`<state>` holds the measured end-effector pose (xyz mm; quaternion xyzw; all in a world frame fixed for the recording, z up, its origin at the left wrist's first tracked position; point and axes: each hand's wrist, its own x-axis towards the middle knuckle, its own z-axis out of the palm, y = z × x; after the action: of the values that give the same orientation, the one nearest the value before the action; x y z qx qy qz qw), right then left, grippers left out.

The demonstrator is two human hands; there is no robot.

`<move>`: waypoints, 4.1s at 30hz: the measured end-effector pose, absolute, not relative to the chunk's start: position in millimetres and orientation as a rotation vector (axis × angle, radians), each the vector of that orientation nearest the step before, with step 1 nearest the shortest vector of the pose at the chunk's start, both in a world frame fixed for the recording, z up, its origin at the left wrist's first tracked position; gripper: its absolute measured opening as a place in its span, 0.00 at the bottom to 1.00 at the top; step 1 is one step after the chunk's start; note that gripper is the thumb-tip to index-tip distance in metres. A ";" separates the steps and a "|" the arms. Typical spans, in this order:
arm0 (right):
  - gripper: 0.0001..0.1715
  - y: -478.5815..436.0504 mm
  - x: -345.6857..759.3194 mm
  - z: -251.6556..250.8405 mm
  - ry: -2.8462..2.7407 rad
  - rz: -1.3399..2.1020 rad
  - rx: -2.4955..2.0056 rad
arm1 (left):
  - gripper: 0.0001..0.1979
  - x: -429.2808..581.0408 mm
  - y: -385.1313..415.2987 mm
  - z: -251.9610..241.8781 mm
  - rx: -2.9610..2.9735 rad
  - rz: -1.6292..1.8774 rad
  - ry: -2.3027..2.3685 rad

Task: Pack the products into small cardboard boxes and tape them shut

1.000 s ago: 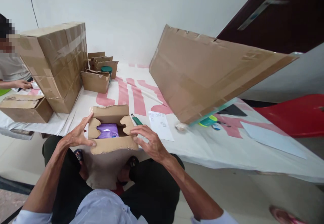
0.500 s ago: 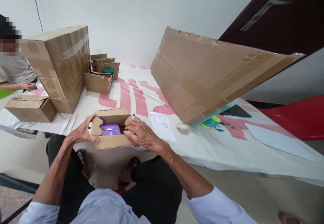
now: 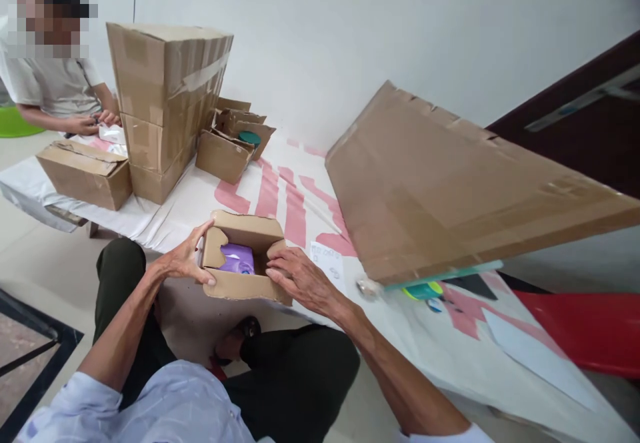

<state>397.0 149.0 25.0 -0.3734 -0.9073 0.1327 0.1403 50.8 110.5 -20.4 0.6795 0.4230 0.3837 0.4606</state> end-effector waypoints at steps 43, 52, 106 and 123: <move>0.31 178.0 336.7 31.5 -2.671 0.782 -1.495 | 0.55 64.1 168.8 57.6 2.251 0.231 1.079; 0.22 185.1 335.8 19.0 -2.559 0.702 -1.458 | 0.58 53.8 130.6 29.0 1.893 0.835 1.073; 0.42 298.8 325.2 65.9 -1.582 1.093 -0.868 | 0.42 81.4 270.0 68.4 1.423 1.302 1.078; 0.50 304.1 315.9 73.2 -1.602 0.870 -0.755 | 0.44 85.6 281.2 83.8 1.442 1.381 1.079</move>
<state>315.9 304.1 73.2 -0.3192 -0.6772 0.3677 0.5517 85.6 281.2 83.8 0.5759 0.4310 0.5515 0.4223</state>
